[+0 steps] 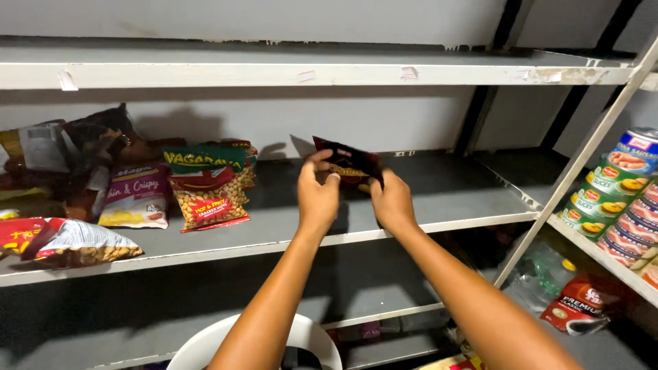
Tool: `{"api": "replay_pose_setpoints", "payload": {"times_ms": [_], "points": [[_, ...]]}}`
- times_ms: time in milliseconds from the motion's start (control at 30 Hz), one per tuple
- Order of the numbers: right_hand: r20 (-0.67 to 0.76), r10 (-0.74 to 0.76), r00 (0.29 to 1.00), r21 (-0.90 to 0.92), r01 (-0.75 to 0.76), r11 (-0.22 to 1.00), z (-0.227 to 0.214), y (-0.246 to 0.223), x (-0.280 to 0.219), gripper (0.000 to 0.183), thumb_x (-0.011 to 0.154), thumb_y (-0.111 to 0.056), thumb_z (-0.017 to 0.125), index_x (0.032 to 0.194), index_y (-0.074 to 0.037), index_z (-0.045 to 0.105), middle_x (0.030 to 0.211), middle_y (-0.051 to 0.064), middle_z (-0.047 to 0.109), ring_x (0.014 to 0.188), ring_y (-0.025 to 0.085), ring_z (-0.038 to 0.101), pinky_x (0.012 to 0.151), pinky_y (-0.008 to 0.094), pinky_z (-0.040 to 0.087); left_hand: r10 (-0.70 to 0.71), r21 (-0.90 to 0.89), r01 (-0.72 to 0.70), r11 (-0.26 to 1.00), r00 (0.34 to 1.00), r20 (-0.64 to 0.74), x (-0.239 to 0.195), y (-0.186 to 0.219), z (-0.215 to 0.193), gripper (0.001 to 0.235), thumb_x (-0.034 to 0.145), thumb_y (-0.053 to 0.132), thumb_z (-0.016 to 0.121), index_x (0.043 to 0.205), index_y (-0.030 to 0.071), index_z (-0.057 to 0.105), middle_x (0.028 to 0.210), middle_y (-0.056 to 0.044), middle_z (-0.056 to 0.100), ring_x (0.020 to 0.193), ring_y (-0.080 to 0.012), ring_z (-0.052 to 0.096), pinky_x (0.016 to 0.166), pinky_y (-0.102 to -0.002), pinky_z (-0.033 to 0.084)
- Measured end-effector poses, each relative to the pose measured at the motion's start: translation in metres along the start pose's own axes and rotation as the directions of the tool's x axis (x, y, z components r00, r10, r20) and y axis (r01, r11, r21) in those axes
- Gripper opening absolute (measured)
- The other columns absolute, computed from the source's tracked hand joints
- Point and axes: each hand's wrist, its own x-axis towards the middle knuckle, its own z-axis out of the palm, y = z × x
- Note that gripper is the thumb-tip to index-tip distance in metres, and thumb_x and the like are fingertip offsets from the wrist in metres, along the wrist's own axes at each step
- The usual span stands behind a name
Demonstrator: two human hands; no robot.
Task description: Organize bags of snacks and chips on retail shelves.
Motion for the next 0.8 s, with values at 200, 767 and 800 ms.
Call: {"api": "replay_pose_setpoints", "payload": {"times_ms": [200,767,800], "points": [[0.121,0.138,0.983,0.264,-0.166,0.95,-0.006,0.019,-0.005,0.02,0.103,-0.018,0.061,0.099,0.001,0.056,0.081,0.012,0.067,0.073,0.018,0.062,0.067,0.035,0.052,0.001,0.314,-0.012,0.949,0.999,0.038,-0.005,-0.042,-0.012,0.066,0.081,0.011,0.077,0.136,-0.007,0.046,0.13,-0.025,0.058,0.119,-0.0329,0.061,0.101,-0.039,0.049],[0.323,0.228,0.919,0.704,-0.394,0.591,-0.129,-0.056,-0.061,0.021,0.105,-0.018,0.053,0.119,-0.003,0.056,0.103,0.007,0.072,0.09,0.011,0.067,0.08,0.027,0.054,-0.281,0.044,0.283,0.958,0.898,0.338,-0.084,0.111,-0.037,0.03,0.092,0.016,0.074,0.113,-0.003,0.065,0.097,-0.008,0.073,0.086,-0.0122,0.066,0.076,-0.03,0.055],[0.327,0.214,0.92,0.726,-0.39,0.567,-0.14,-0.061,-0.068,0.021,0.105,-0.017,0.053,0.119,-0.002,0.056,0.103,0.008,0.072,0.091,0.012,0.068,0.082,0.028,0.056,-0.297,0.012,0.312,0.95,0.889,0.349,-0.094,0.127,-0.037,0.028,0.091,0.016,0.074,0.112,0.0,0.064,0.095,-0.005,0.073,0.084,-0.011,0.067,0.075,-0.029,0.055]]}}
